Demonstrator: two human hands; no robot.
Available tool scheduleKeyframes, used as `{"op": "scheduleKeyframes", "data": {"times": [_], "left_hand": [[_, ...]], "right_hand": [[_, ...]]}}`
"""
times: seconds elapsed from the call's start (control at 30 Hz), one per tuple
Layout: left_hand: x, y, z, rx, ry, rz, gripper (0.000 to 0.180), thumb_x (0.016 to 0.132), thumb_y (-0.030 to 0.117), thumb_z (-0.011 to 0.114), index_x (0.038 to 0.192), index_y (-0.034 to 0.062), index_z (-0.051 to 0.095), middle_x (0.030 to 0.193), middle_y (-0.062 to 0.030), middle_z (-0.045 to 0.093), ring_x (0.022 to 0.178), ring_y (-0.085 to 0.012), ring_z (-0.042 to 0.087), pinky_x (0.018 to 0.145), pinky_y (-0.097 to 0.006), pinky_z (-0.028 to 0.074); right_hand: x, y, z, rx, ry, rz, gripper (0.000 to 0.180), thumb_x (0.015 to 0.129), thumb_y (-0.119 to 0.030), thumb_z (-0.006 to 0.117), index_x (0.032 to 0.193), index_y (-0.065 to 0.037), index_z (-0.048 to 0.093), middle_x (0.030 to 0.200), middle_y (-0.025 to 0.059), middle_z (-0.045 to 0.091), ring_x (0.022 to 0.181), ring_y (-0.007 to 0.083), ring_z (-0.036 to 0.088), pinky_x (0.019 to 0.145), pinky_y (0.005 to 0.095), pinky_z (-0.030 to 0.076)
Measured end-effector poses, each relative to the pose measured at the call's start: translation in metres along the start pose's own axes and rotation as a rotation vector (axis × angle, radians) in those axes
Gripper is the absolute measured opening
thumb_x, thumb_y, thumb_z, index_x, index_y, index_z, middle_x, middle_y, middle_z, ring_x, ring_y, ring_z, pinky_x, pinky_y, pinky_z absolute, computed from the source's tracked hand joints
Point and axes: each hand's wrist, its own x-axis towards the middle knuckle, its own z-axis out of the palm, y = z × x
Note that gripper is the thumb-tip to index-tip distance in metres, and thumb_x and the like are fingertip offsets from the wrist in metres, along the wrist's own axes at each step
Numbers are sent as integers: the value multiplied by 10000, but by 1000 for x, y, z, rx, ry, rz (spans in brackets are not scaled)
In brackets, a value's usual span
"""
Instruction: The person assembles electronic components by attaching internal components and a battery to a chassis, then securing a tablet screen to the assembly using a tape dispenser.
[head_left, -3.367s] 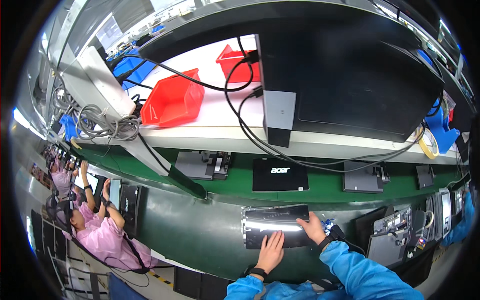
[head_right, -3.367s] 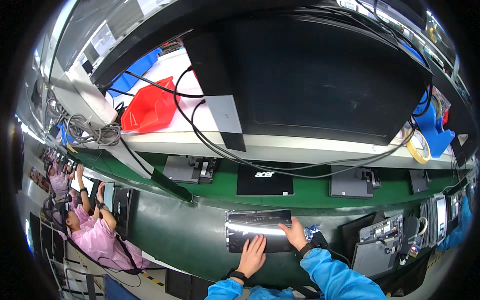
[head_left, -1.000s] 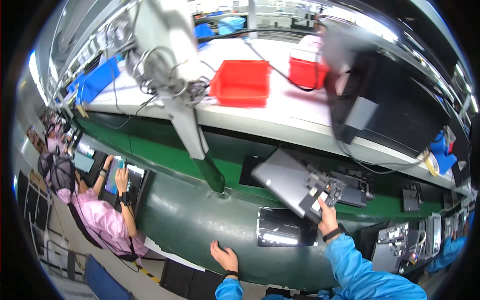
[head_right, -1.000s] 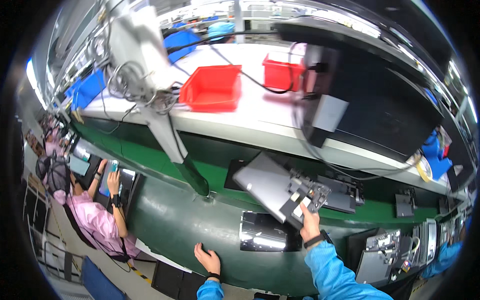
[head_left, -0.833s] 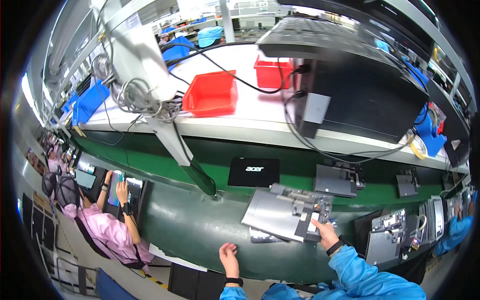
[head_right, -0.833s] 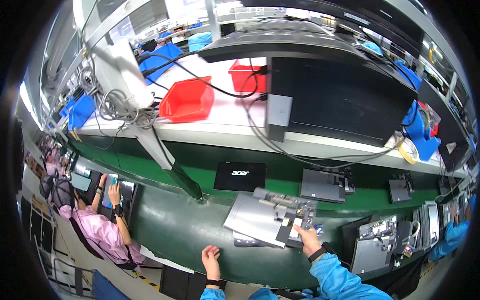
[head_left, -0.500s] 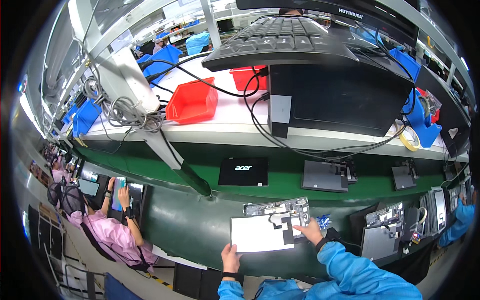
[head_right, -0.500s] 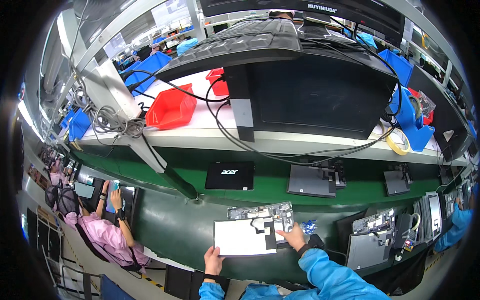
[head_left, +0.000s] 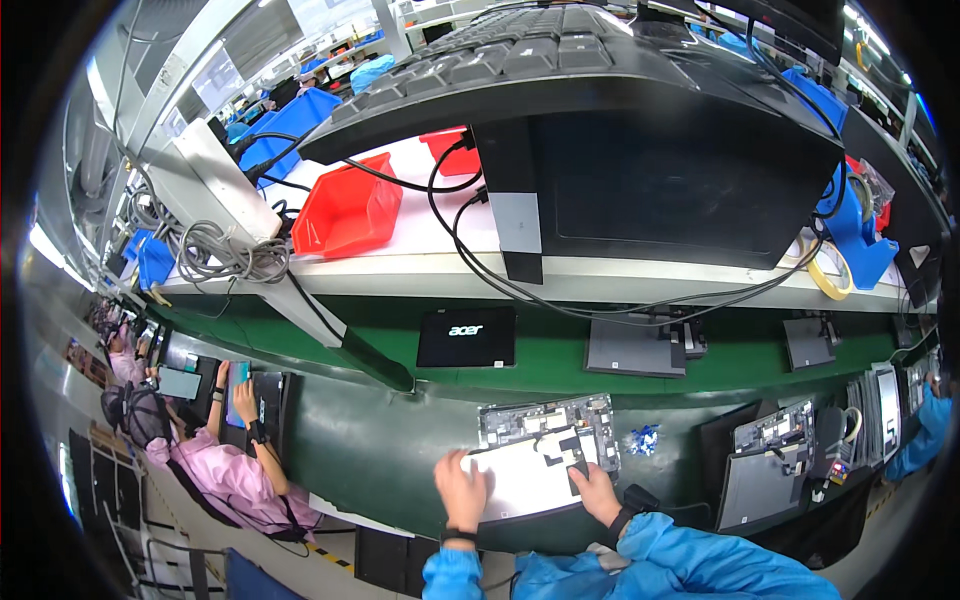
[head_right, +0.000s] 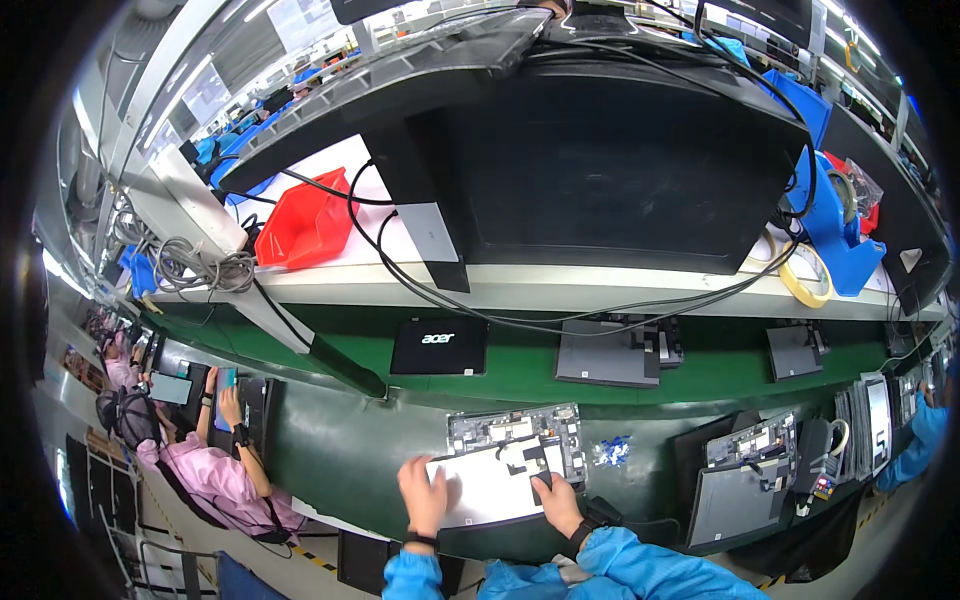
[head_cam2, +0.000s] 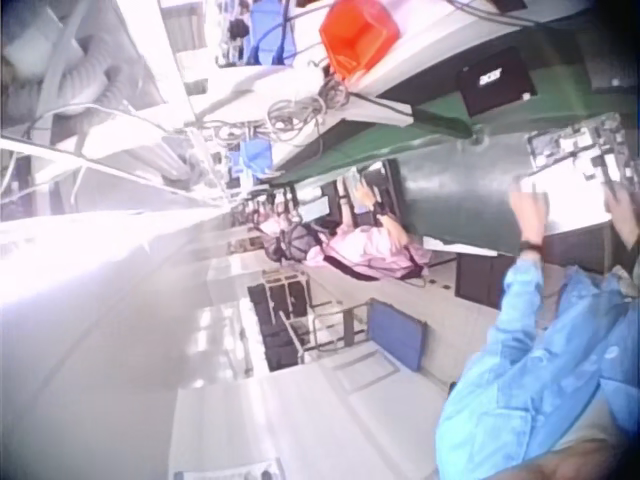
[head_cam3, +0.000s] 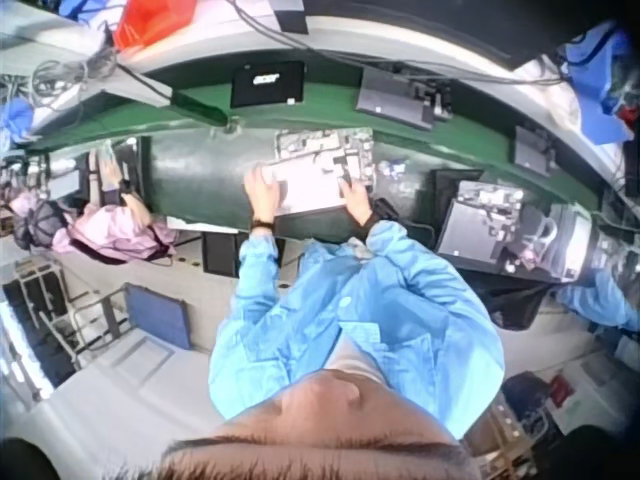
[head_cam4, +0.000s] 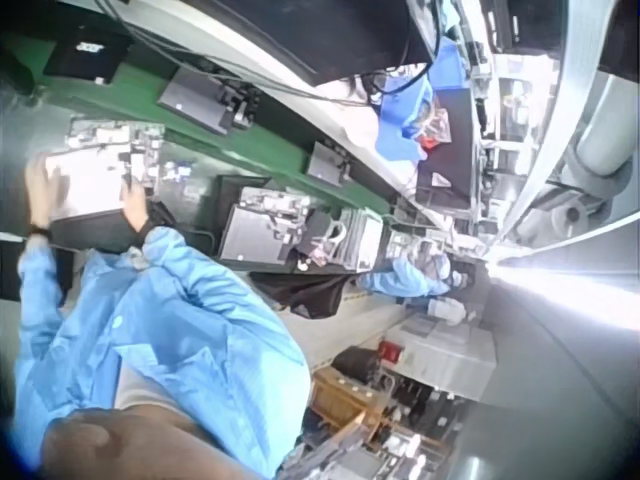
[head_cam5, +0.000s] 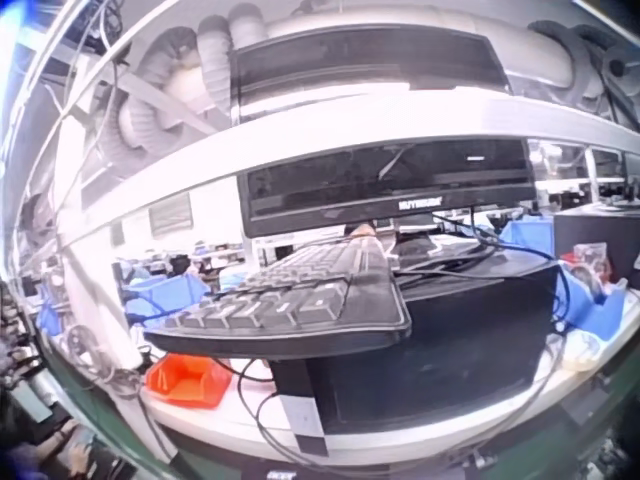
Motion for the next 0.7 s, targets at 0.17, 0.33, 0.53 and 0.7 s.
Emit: {"op": "scheduleKeyframes", "data": {"times": [0.17, 0.33, 0.53, 0.7], "left_hand": [[44, -51, 54, -340, -619, -198, 187, 812, 157, 607, 900, 13, 687, 865, -131, 664, 802, -260, 628, 764, -346, 489], [63, -41, 41, -499, -875, -405, 263, 820, 253, 665, 925, 12, 686, 638, 31, 570, 517, -51, 451, 448, -233, 346], [67, -25, 33, -461, -886, -525, 262, 800, 242, 703, 864, -10, 674, 652, 22, 581, 551, -80, 494, 508, -248, 410], [53, -8, 42, -413, -627, -389, 193, 747, 167, 751, 772, 2, 654, 707, -55, 633, 631, -145, 585, 600, -278, 477]], "right_hand": [[2, -7, -2, 47, -9, -29, 278, 907, -205, 582, 1021, 48, 591, 876, 135, 667, 800, 193, 622, 730, 315, 483], [3, -3, -9, 76, -6, -39, 266, 897, -217, 600, 972, 38, 585, 805, 146, 644, 724, 223, 604, 677, 329, 474], [7, 4, -7, 135, -23, -24, 250, 894, -207, 608, 957, 34, 593, 802, 124, 642, 726, 183, 590, 673, 311, 470], [7, 10, -7, 195, 3, -23, 253, 895, -206, 611, 971, 34, 593, 826, 116, 648, 752, 167, 588, 694, 302, 471]]}}
